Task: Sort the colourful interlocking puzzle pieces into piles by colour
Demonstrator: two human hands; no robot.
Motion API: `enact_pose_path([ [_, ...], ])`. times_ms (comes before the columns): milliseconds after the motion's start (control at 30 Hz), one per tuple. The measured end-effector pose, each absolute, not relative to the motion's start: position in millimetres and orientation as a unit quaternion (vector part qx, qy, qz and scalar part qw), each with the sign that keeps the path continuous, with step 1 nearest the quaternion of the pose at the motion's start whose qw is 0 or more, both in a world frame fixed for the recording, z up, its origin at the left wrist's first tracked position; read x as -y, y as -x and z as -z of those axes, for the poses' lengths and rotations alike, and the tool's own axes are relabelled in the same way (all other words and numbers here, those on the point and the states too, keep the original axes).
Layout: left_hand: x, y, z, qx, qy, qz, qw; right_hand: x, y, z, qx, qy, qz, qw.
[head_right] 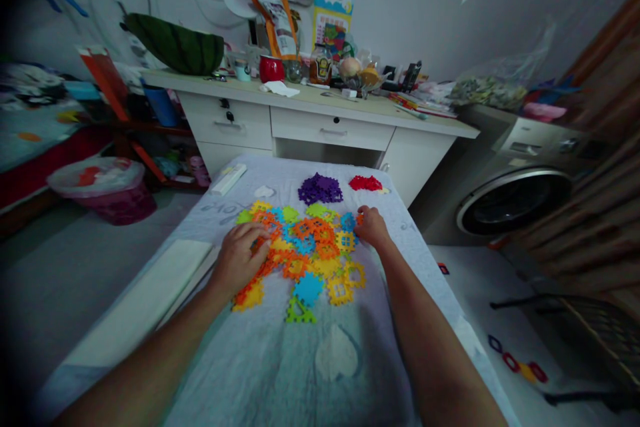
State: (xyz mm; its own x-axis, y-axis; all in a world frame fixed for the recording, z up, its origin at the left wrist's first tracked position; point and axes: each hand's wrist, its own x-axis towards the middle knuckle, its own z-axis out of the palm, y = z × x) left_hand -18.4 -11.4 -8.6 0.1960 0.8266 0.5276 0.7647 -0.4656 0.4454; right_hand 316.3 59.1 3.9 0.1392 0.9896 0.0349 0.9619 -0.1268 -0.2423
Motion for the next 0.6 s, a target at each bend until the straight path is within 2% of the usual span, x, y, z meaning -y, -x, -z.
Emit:
enact_pose_path([
  [233,4.2,28.9,11.6,-0.610,-0.689,-0.392,0.006,-45.9,-330.3,-6.2,0.621,0.774,-0.062,0.108],
  [367,-2.0,32.9,19.8,-0.617,-0.684,-0.389,0.021,-39.8,-329.4,-6.8,0.624,0.770,-0.059,0.119],
  [600,-0.6,27.3,25.6,-0.612,-0.733,-0.293,0.037,-31.6,-326.1,-5.9,0.617,0.774,-0.070,0.123],
])
